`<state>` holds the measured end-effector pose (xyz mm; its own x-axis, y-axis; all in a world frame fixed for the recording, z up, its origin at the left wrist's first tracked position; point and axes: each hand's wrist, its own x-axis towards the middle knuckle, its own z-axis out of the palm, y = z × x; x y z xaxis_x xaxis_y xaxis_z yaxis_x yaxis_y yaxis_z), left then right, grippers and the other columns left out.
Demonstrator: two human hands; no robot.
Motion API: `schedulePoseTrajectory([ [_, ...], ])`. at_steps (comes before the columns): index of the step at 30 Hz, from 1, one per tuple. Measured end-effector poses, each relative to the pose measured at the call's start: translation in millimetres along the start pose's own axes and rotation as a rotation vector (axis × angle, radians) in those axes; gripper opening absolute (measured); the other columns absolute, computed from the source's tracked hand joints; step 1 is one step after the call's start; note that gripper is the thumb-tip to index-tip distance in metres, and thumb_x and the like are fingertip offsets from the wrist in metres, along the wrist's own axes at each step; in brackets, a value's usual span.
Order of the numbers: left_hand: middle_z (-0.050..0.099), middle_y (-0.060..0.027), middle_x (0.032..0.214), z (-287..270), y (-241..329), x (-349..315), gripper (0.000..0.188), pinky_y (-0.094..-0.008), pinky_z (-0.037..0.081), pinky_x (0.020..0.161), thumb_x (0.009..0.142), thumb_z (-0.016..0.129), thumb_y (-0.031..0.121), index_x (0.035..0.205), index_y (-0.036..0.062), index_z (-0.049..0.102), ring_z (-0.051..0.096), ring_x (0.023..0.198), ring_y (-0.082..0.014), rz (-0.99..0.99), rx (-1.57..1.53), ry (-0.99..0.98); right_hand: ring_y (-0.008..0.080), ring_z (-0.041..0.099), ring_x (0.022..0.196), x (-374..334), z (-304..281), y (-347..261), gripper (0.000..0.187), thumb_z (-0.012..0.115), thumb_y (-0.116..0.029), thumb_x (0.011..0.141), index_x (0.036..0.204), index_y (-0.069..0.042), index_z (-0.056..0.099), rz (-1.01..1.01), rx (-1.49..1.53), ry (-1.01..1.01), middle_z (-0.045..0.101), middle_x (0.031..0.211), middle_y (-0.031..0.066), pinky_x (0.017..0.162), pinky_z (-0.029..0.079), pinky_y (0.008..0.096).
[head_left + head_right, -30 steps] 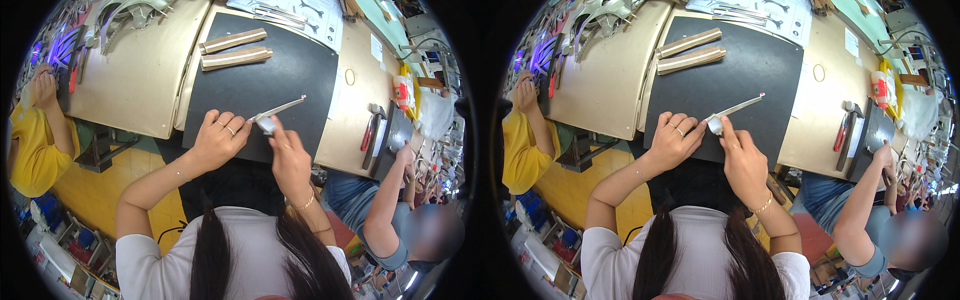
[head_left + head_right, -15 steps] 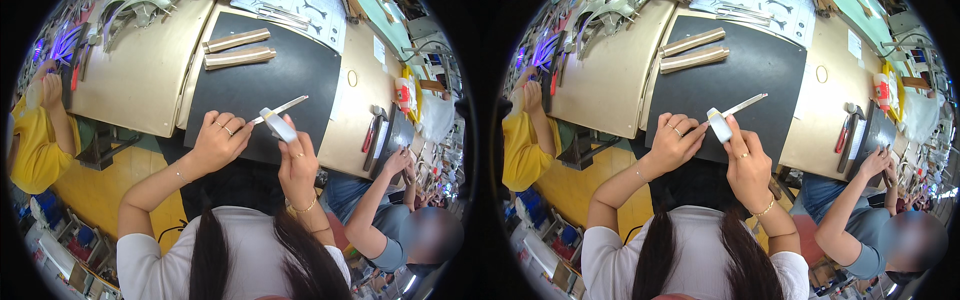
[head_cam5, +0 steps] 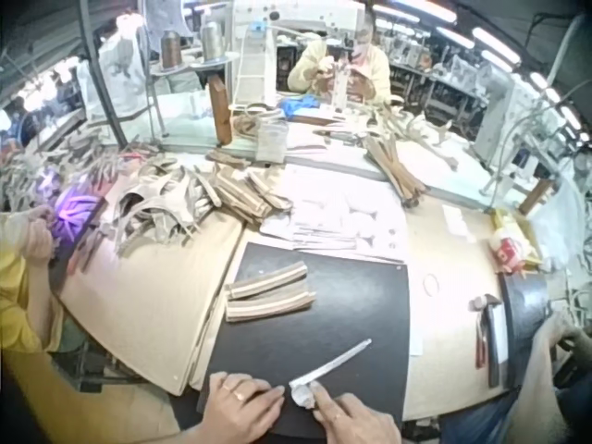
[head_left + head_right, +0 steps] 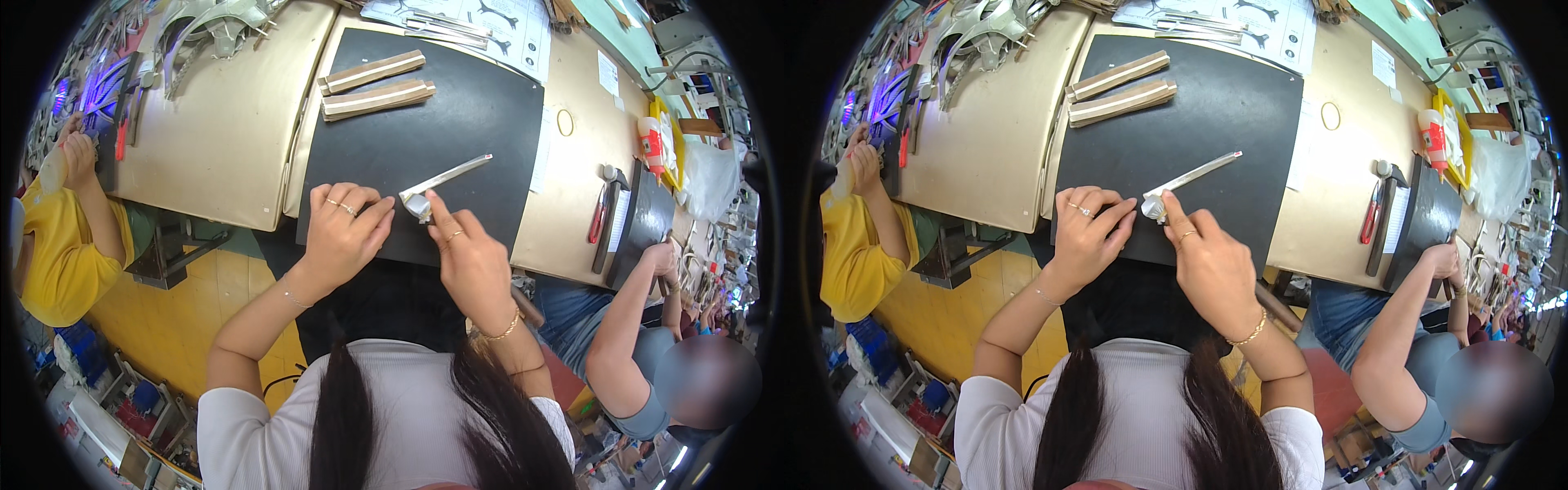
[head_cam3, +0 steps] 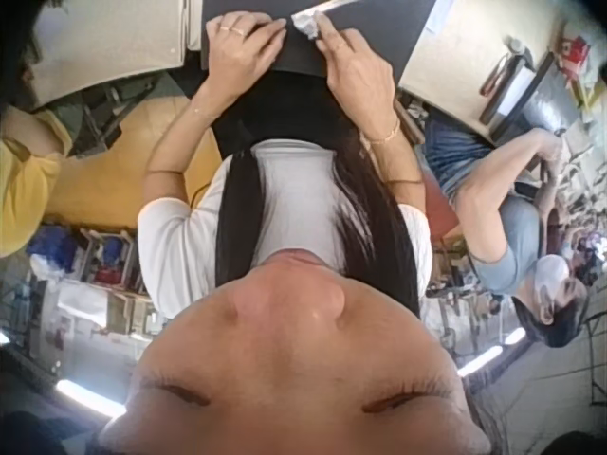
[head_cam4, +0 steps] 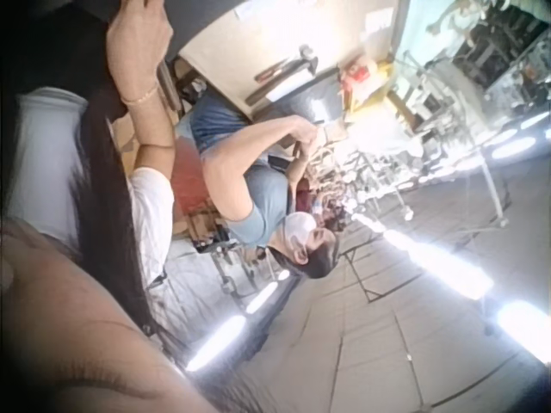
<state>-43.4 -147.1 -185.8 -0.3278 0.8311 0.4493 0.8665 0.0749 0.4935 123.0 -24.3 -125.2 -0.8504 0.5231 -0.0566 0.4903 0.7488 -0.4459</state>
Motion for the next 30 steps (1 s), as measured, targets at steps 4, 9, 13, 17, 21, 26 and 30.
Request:
schedulePoseTrajectory([
  [4,0.065,-0.0011,0.096,11.6,9.0,1.7,0.025,-0.0392,0.039,0.083,0.076,0.085,0.015,0.098,0.0082,0.075,0.060,0.093,-0.0210,-0.089,-0.007,0.011,0.0279,0.065,0.069,2.2,-12.7,6.1,0.052,0.067,-0.007,0.097,0.147,-0.013,0.058,0.009,0.206,0.257,0.063,0.090,0.0096,0.062,0.052,0.0392],
  [9,0.064,-0.0002,0.095,22.0,9.1,7.5,0.025,-0.0389,0.038,0.084,0.076,0.087,0.020,0.096,0.0097,0.077,0.057,0.093,-0.0215,-0.207,0.011,0.028,0.0271,0.066,0.068,6.1,-10.4,8.6,0.052,0.067,-0.009,0.097,0.148,-0.015,0.057,-0.011,0.166,0.300,0.065,0.091,0.0084,0.061,0.054,0.0391],
  [13,0.063,0.0004,0.094,21.6,8.9,10.5,0.019,-0.0380,0.036,0.085,0.077,0.086,0.017,0.093,0.0110,0.078,0.056,0.092,-0.0211,-0.334,-0.063,-0.004,0.0313,0.063,0.067,10.4,3.8,9.9,0.043,0.062,-0.011,0.101,0.144,-0.012,0.061,0.074,0.072,0.057,0.060,0.086,0.0111,0.063,0.051,0.0423],
  [17,0.064,0.0008,0.092,20.5,9.9,11.9,0.015,-0.0372,0.035,0.086,0.078,0.085,0.014,0.091,0.0101,0.079,0.057,0.092,-0.0199,-0.414,-0.109,-0.025,0.0315,0.063,0.067,7.5,8.7,12.5,0.044,0.062,-0.011,0.102,0.145,-0.013,0.060,0.065,0.073,0.080,0.060,0.086,0.0111,0.063,0.051,0.0425],
  [21,0.063,0.0017,0.089,23.2,8.3,11.4,0.014,-0.0372,0.036,0.084,0.077,0.085,0.011,0.090,0.0100,0.079,0.056,0.089,-0.0196,-0.322,-0.057,0.002,0.0280,0.064,0.065,8.4,8.6,14.5,0.045,0.065,-0.015,0.100,0.145,-0.014,0.061,0.042,0.031,0.097,0.061,0.085,0.0080,0.059,0.053,0.0403],
  [26,0.061,0.0015,0.087,26.6,4.2,10.3,0.016,-0.0383,0.038,0.080,0.072,0.084,0.008,0.084,0.0110,0.073,0.056,0.084,-0.0205,-0.144,0.019,0.046,0.0263,0.065,0.064,13.3,1.9,12.4,0.045,0.066,-0.016,0.100,0.144,-0.014,0.061,-0.006,0.049,0.124,0.061,0.085,0.0064,0.057,0.054,0.0390],
  [30,0.061,0.0007,0.086,25.6,2.7,10.2,0.018,-0.0385,0.038,0.079,0.072,0.084,0.008,0.086,0.0107,0.072,0.056,0.082,-0.0206,-0.081,0.018,0.048,0.0261,0.065,0.064,15.6,-0.3,2.9,0.047,0.067,-0.015,0.099,0.145,-0.014,0.060,-0.065,0.184,0.251,0.061,0.085,0.0068,0.056,0.054,0.0388],
])
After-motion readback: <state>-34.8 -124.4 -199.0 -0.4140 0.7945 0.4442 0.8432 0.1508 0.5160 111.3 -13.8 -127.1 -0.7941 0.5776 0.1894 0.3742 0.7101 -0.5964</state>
